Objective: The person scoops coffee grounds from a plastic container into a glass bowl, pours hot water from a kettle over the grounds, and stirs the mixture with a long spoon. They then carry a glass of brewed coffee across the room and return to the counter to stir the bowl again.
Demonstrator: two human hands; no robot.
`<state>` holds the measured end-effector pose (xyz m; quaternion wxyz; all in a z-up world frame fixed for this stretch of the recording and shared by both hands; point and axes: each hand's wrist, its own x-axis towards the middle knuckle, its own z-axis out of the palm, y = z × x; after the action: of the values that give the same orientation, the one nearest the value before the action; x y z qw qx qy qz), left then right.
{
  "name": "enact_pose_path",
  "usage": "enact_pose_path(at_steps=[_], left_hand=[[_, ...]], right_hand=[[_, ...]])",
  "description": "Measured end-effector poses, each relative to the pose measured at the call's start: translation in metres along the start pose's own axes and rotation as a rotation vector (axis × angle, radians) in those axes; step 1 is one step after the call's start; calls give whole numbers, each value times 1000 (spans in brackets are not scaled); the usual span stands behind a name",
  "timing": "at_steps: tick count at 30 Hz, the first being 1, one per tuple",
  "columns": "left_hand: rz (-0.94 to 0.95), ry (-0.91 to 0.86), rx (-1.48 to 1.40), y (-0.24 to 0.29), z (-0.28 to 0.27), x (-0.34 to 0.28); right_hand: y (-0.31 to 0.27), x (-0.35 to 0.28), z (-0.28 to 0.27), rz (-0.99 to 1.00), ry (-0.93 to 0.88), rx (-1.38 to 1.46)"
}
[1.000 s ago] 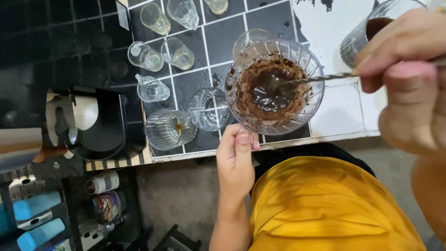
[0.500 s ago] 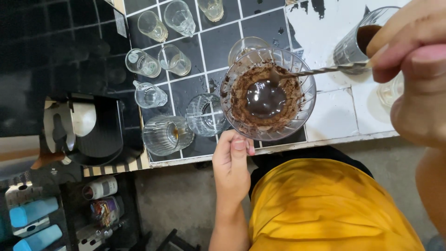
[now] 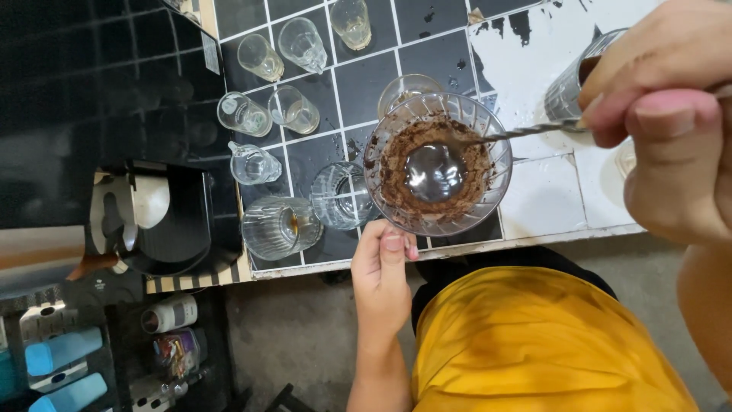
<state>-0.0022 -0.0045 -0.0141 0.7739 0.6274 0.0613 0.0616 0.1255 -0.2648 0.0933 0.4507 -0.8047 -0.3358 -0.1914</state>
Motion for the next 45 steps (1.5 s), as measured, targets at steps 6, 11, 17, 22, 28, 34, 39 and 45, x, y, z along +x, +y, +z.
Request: enact_pose_path(at_steps=[6,11,17,22,28,34,39,45], left_hand=[[-2,-4,2,-1,0,0],[-6,3,17,1,0,0],[22,-1,6,-3,0,0],[24,-5,-4,-3,0,-1],[18,-9,-16,-4,-2,-1],[25,-24,-21,-1,-2,0],[35,-36,-15,1,-1,0],[26,-52,-21,3,-2,1]], right_hand=[[-7,16,-2,-133,-70,28],[-3,24,1,-221,-50,48],[-12,2,-2,-48,37,73],[-10,7,-7,-52,3,39],[-11,13,-6,-154,-14,36],[-15,16,3,-156,29,94],[-26,21,5,-182,-4,67],[-42,20,20,-3,-8,73]])
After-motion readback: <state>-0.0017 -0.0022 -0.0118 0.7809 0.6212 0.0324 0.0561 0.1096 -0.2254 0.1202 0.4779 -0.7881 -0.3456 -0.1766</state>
